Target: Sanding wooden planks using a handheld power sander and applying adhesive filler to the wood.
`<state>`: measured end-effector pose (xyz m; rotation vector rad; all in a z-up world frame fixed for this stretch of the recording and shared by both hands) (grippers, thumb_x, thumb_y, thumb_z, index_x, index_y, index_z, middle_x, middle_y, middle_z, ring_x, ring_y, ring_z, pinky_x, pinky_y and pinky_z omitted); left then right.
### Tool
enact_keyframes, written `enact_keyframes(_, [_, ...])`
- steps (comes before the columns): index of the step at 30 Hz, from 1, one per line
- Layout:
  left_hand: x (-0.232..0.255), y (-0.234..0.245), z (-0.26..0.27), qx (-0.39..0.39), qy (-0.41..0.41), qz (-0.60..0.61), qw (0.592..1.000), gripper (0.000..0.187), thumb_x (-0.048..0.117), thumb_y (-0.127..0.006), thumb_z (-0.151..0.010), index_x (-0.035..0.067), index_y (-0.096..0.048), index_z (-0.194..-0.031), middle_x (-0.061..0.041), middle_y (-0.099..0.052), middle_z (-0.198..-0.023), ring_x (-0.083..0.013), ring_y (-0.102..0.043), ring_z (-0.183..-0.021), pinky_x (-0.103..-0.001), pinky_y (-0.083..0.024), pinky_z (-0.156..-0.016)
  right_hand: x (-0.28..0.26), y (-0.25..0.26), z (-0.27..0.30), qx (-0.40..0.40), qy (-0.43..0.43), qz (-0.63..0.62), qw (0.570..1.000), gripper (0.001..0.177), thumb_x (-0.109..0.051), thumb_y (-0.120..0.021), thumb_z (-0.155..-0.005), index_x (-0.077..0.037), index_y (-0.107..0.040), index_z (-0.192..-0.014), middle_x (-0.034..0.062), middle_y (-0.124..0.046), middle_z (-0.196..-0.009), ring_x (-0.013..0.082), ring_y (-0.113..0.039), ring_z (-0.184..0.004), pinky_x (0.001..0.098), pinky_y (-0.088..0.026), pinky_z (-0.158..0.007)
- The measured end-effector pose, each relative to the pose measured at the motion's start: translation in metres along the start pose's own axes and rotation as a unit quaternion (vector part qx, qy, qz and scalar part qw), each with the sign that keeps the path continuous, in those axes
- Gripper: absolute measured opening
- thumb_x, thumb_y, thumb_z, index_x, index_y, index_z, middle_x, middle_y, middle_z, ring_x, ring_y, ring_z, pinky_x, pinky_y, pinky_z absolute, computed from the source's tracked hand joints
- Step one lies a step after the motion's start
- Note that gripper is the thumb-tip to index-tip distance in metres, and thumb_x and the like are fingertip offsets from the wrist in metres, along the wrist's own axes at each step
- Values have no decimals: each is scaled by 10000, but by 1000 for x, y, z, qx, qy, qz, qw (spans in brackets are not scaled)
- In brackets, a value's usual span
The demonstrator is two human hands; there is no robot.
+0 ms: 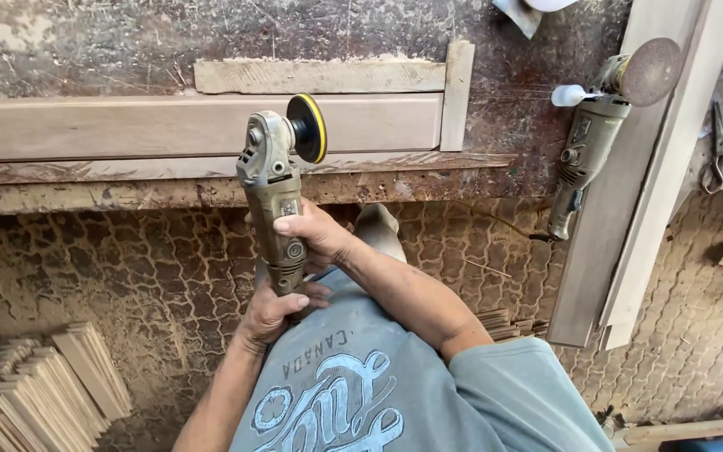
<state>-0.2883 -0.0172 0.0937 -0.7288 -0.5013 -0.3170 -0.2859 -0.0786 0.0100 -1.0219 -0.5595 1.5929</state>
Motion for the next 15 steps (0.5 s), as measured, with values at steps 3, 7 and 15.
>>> enact_keyframes(3, [-2, 14, -1, 7, 16, -55, 998, 202, 82, -771, -774, -36, -720, -929, -227, -777, -730, -269, -771, -637, -387, -633, -564, 11, -3, -6, -27, -34, -39, 998, 423, -123, -828, -795, -71, -633, -1167, 124, -738, -1007, 256, -750, -949, 427, -625, -842])
enact_keyframes(7, [-54, 108, 0, 189, 109, -357, 908, 236, 195, -872, -765, 59, -679, -751, -122, -656, -448, -234, -710, -493, -350, -572, -567, 40, 52, -30, 34, -26, -27, 999, 518, -80, -818, -797, -34, -620, -1272, 213, -722, -1103, 374, -735, -1006, 545, -602, -892])
enact_keyframes(15, [-89, 57, -76, 122, 50, -524, 841, 585, 654, -797, -731, 138, -662, -971, -146, -733, -719, -359, -747, -802, -418, -596, -687, -44, 143, 24, 316, 43, -14, 948, 202, -135, -795, -858, -93, -716, -1039, 185, -765, -1032, 364, -757, -963, 538, -583, -934])
Point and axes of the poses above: each hand's wrist, its own z-axis away from the middle knuckle, its own y-axis out of the back of the hand, x = y × z, the point moved 9 cm from there along -z, towards the middle knuckle
